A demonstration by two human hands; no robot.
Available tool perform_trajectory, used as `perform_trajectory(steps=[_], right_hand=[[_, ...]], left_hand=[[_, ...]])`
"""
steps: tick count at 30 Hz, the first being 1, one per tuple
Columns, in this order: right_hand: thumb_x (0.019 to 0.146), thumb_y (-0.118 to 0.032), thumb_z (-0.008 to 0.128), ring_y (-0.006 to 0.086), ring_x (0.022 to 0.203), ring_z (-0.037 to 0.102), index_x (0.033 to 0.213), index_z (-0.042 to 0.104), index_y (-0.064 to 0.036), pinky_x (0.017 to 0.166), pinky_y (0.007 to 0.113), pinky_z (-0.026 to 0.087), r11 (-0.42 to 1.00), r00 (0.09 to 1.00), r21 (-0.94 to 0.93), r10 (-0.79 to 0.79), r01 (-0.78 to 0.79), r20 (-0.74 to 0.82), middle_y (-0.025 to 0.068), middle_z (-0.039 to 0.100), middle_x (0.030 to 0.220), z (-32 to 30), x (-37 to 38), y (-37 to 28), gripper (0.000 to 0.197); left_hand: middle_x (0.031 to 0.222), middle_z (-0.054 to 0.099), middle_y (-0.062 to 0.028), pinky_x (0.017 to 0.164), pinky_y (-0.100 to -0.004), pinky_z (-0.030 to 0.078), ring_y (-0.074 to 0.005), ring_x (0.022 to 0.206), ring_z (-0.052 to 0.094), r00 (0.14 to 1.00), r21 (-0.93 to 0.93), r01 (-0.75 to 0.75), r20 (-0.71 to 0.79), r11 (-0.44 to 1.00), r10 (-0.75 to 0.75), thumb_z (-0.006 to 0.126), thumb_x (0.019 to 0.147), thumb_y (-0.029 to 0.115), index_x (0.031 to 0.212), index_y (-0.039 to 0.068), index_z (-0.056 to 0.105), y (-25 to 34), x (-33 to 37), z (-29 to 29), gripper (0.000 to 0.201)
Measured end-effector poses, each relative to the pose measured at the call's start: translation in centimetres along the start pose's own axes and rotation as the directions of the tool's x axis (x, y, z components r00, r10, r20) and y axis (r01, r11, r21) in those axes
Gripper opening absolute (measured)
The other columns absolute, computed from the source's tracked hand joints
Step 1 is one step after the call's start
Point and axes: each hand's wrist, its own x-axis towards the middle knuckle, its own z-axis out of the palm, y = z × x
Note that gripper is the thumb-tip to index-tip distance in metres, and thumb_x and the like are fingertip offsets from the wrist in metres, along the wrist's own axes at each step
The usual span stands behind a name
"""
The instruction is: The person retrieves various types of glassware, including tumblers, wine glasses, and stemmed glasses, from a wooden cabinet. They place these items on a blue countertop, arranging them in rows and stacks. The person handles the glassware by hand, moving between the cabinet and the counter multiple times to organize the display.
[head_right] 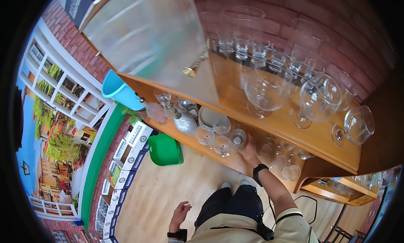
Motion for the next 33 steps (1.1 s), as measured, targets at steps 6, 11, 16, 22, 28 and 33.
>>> perform_trajectory(steps=[6, 11, 16, 22, 28, 33], right_hand=[[0.059, -0.030, 0.075, 0.0334, 0.123, 0.032, 0.133, 0.024, 0.0015, 0.102, 0.038, 0.029, 0.976, 0.970, -0.207, -0.011, 0.063, 0.244, 0.0212, 0.033, 0.132, -1.3, 2.6, -4.8, 0.095], [0.055, -0.033, 0.078, 0.0334, 0.117, 0.041, 0.129, 0.029, 0.0030, 0.099, 0.037, 0.033, 0.959, 0.963, -0.244, -0.083, 0.147, 0.255, 0.0232, 0.041, 0.125, -1.9, 2.6, -4.2, 0.096], [0.055, -0.032, 0.076, 0.0340, 0.115, 0.044, 0.128, 0.030, 0.0045, 0.097, 0.036, 0.036, 0.944, 0.953, -0.296, -0.055, 0.147, 0.298, 0.0248, 0.044, 0.122, -3.4, 1.0, -6.1, 0.094], [0.056, -0.027, 0.075, 0.0356, 0.107, 0.049, 0.126, 0.030, 0.0053, 0.091, 0.038, 0.042, 0.938, 0.968, -0.347, 0.080, 0.008, 0.237, 0.0246, 0.049, 0.115, -4.7, -2.9, -6.0, 0.090], [0.052, -0.025, 0.077, 0.0379, 0.099, 0.051, 0.116, 0.037, 0.0012, 0.085, 0.040, 0.043, 0.966, 0.998, -0.257, -0.022, 0.037, 0.061, 0.0219, 0.052, 0.104, -3.9, -7.6, -2.8, 0.080], [0.053, -0.013, 0.078, 0.0362, 0.105, 0.048, 0.118, 0.038, -0.0002, 0.086, 0.039, 0.044, 0.998, 0.997, -0.052, 0.030, -0.034, -0.070, 0.0210, 0.047, 0.112, -6.2, -10.5, -6.2, 0.078]], left_hand=[[0.090, 0.062, -0.0119, 0.078, -0.0294, 0.047, -0.0198, 0.087, 0.060, 0.977, -0.376, 0.209, 0.037, 0.903, -0.211, 0.053, 0.089, 0.022, 0.114, -0.002, 0.050, -2.7, -2.5, -0.8, 0.035], [0.094, 0.061, -0.0101, 0.079, -0.0263, 0.045, -0.0162, 0.089, 0.058, 0.965, -0.376, 0.247, 0.174, 0.893, -0.194, 0.052, 0.089, 0.019, 0.115, -0.003, 0.049, 1.5, -2.5, 0.2, 0.034], [0.099, 0.061, -0.0061, 0.082, -0.0246, 0.042, -0.0128, 0.091, 0.055, 0.917, -0.182, 0.091, 0.400, 0.979, -0.011, 0.051, 0.089, 0.018, 0.122, 0.003, 0.046, -0.2, 0.0, 2.0, 0.037], [0.099, 0.061, -0.0058, 0.081, -0.0259, 0.043, -0.0124, 0.090, 0.055, 0.811, -0.017, -0.134, 0.573, 0.991, 0.119, 0.048, 0.087, 0.010, 0.104, 0.002, 0.058, 4.1, 3.9, 4.2, 0.021], [0.095, 0.063, -0.0080, 0.082, -0.0280, 0.045, -0.0153, 0.091, 0.058, 0.754, 0.001, -0.333, 0.600, 0.943, 0.266, 0.052, 0.082, 0.005, 0.099, 0.001, 0.058, 10.6, 7.9, 9.8, 0.018], [0.088, 0.063, -0.0114, 0.076, -0.0301, 0.048, -0.0220, 0.084, 0.062, 0.778, -0.099, -0.346, 0.526, 0.933, 0.344, 0.060, 0.073, 0.004, 0.092, 0.000, 0.056, 11.8, 9.9, 13.9, 0.020]])
